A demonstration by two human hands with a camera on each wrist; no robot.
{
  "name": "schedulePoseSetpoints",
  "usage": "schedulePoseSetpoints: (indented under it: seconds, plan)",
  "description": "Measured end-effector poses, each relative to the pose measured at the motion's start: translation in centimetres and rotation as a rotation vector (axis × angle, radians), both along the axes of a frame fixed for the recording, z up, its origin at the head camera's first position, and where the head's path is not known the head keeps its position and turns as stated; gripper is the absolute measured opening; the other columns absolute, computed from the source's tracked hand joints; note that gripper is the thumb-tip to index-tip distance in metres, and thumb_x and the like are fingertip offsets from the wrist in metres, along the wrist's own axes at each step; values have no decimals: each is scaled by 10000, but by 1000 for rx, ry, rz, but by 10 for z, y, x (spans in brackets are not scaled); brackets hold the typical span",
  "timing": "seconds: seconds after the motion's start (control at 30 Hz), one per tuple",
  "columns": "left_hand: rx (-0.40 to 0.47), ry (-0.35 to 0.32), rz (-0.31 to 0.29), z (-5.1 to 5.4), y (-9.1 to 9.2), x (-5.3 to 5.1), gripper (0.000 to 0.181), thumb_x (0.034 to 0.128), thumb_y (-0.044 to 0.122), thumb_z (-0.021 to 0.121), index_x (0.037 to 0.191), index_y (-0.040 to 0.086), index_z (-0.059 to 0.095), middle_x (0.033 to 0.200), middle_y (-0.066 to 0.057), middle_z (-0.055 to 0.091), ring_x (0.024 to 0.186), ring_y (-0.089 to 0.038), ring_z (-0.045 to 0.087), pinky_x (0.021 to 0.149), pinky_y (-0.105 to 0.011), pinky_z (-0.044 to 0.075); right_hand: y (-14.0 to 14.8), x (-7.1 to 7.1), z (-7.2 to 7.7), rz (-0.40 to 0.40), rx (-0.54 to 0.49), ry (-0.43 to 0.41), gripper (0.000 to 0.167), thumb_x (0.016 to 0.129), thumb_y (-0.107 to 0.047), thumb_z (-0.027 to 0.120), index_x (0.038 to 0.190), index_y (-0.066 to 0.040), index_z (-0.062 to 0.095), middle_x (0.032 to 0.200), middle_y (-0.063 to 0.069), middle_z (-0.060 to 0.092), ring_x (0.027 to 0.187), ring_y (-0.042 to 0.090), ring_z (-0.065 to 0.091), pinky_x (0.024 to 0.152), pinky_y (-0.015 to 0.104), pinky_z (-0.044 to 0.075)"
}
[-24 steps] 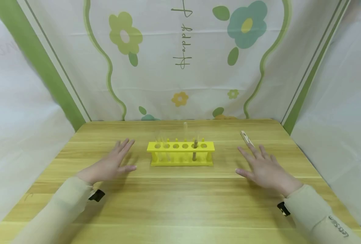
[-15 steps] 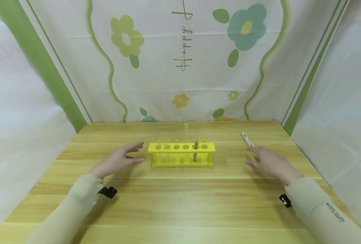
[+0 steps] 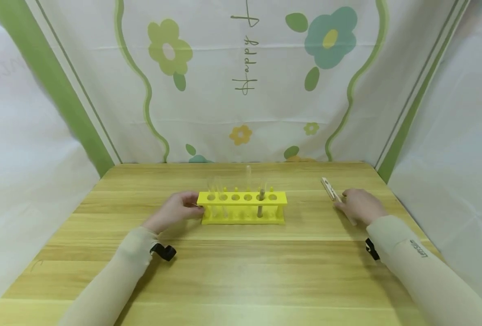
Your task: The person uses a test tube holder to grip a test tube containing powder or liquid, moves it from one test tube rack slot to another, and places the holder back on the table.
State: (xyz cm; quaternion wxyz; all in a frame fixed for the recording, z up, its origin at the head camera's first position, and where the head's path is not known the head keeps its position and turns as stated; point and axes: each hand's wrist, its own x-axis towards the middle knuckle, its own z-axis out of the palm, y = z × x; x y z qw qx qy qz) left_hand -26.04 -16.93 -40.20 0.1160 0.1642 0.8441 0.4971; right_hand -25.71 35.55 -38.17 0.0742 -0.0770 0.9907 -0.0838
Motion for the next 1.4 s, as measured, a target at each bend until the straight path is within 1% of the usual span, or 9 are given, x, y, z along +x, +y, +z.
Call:
schedulePoseSetpoints:
  seconds: [0.1, 0.2, 0.3, 0.4, 0.63, 0.83, 1.03, 1.2, 1.4]
  plan:
    - [-40, 24, -21, 1, 3, 0, 150, 907, 217, 751, 963, 114, 657, 984, -28, 689, 923, -197, 628, 826, -367, 515, 0, -8, -3, -18, 10, -24, 682, 984, -461, 573, 1237, 172, 557, 1189, 381, 578, 1025, 542, 577, 847, 650, 443]
    - [-60, 40, -35, 0, 5, -1, 228, 906, 233, 753, 840, 95, 582, 902, -57, 674, 837, -211, 601, 764, -370, 503, -2, -14, -4, -43, 4, -48, 675, 975, -491, 577, 1211, 141, 595, 1137, 343, 621, 878, 411, 641, 769, 581, 493]
    - [-57, 52, -39, -3, 7, -3, 190, 896, 219, 764, 860, 107, 615, 885, -48, 663, 813, -205, 578, 745, -363, 498, -5, -16, -2, -67, -20, -71, 609, 971, -494, 585, 1124, 91, 654, 958, 234, 680, 731, 271, 610, 644, 466, 504]
    - [-56, 55, -39, -7, 11, -5, 143, 888, 210, 772, 906, 129, 655, 903, -17, 672, 836, -183, 599, 757, -339, 512, -9, -17, -1, -92, -37, -93, 506, 977, -472, 582, 992, 22, 690, 793, 107, 650, 651, 224, 545, 559, 380, 455]
    - [-11, 40, -69, -12, 19, -4, 148, 902, 171, 751, 1017, 106, 684, 930, -17, 678, 852, -181, 616, 762, -325, 518, -14, -19, -1, -125, -27, -59, 357, 983, -361, 598, 860, -33, 667, 708, 71, 593, 623, 226, 514, 534, 376, 422]
    - [11, 38, -75, -15, 20, -4, 190, 904, 134, 744, 1081, 87, 693, 941, -16, 681, 859, -175, 611, 764, -311, 513, -13, -23, -6, -118, -9, -12, 288, 975, -277, 614, 926, -3, 688, 710, 70, 607, 610, 230, 523, 524, 389, 424]
    - [4, 30, -68, -16, 18, -6, 186, 904, 141, 745, 1082, 122, 697, 953, -5, 685, 869, -178, 614, 767, -318, 513, -10, -20, -4, -96, -23, 4, 289, 963, -247, 617, 895, 24, 691, 732, 88, 642, 624, 235, 547, 562, 422, 457]
    - [13, 35, -74, -17, 17, -10, 192, 905, 139, 743, 1091, 144, 697, 971, -2, 690, 878, -181, 623, 772, -318, 519, -13, -11, 12, -47, -48, 45, 336, 973, -216, 577, 1038, 108, 636, 879, 207, 674, 710, 294, 605, 619, 490, 491]
    - [24, 45, -82, -17, 13, -12, 220, 909, 111, 731, 1123, 146, 692, 987, -4, 692, 879, -182, 620, 767, -318, 519, -30, -1, 38, -42, -82, 66, 425, 1036, -273, 485, 1176, 124, 547, 741, 92, 599, 587, 225, 504, 510, 387, 413]
